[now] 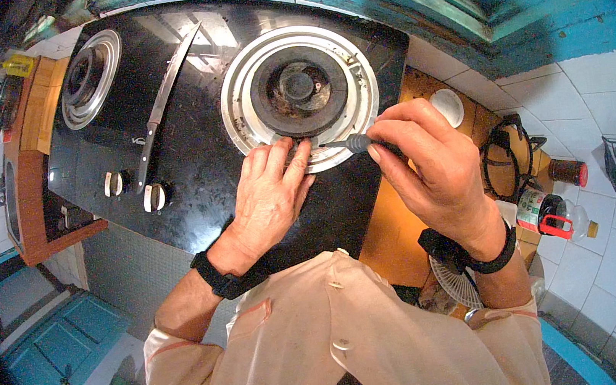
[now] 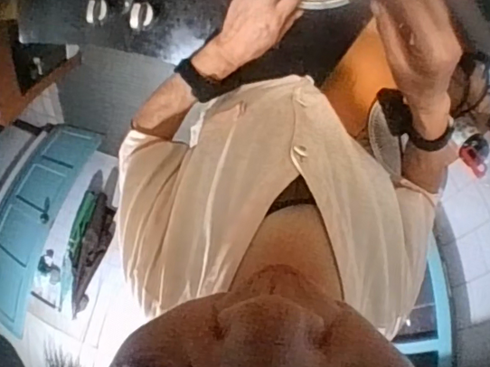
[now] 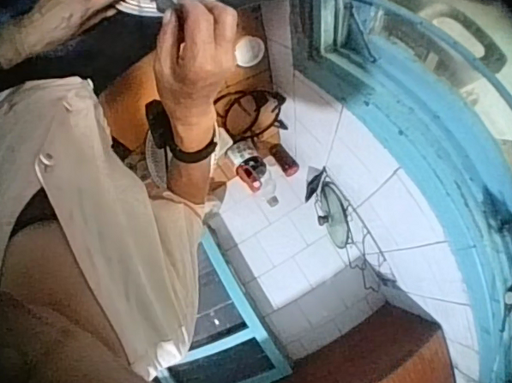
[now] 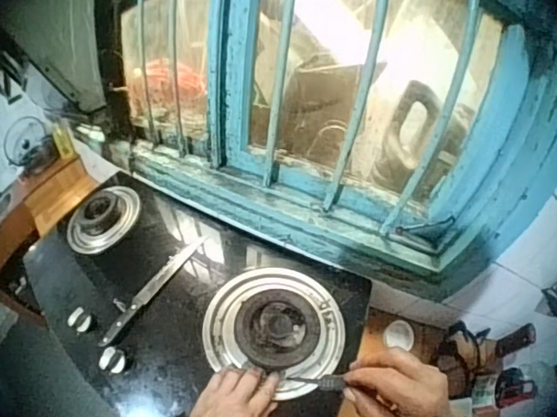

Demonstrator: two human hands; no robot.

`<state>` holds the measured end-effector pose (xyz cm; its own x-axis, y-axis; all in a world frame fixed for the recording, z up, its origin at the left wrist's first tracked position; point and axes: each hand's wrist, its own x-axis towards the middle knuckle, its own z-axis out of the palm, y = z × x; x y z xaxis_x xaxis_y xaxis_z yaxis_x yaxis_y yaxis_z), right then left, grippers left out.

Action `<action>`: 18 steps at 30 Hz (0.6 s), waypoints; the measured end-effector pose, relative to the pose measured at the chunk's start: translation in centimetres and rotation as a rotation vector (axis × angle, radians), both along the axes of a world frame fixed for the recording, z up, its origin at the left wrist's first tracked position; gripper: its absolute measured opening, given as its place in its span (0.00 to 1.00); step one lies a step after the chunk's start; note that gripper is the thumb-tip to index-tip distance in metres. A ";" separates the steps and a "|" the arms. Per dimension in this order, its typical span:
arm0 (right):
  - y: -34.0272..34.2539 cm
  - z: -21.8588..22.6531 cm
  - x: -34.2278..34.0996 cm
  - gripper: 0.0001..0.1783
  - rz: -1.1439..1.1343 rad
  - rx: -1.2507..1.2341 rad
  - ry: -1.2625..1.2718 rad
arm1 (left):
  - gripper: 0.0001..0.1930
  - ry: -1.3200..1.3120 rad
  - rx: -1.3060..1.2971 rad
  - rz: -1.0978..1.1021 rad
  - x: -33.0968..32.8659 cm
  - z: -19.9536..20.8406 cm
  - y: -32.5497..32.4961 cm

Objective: The person uses a screwdriver to tighten or adjust the mounting ring and components around the burner of a gas stove.

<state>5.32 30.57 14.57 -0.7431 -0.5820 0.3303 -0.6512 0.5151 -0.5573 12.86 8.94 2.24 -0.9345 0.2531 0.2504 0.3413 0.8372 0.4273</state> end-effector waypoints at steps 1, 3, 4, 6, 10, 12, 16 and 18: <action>0.0 0.0 0.0 0.12 0.000 0.004 0.005 | 0.30 0.000 0.009 -0.002 0.0 0.0 0.0; 0.1 -0.1 0.0 0.12 -0.003 -0.007 0.013 | 0.30 -0.012 0.025 -0.005 0.0 0.1 -0.1; 0.1 -0.1 0.0 0.11 -0.005 -0.019 0.020 | 0.31 -0.023 0.041 -0.007 0.1 0.1 -0.1; -0.2 0.1 0.1 0.11 -0.021 -0.030 -0.010 | 0.33 -0.026 0.042 -0.001 0.3 0.1 -0.1; -0.3 0.4 0.0 0.11 -0.029 -0.028 -0.041 | 0.37 -0.051 0.066 -0.007 0.7 -0.1 -0.3; -0.5 0.1 -0.3 0.11 -0.014 -0.045 -0.027 | 0.37 -0.046 0.065 -0.011 0.8 -0.1 -0.3; -0.7 -0.3 -0.3 0.11 0.000 -0.059 -0.026 | 0.39 -0.063 0.071 -0.030 0.8 -0.1 -0.5; -0.7 -0.5 -0.4 0.11 0.015 -0.066 -0.016 | 0.39 -0.065 0.067 -0.030 0.9 0.0 -0.5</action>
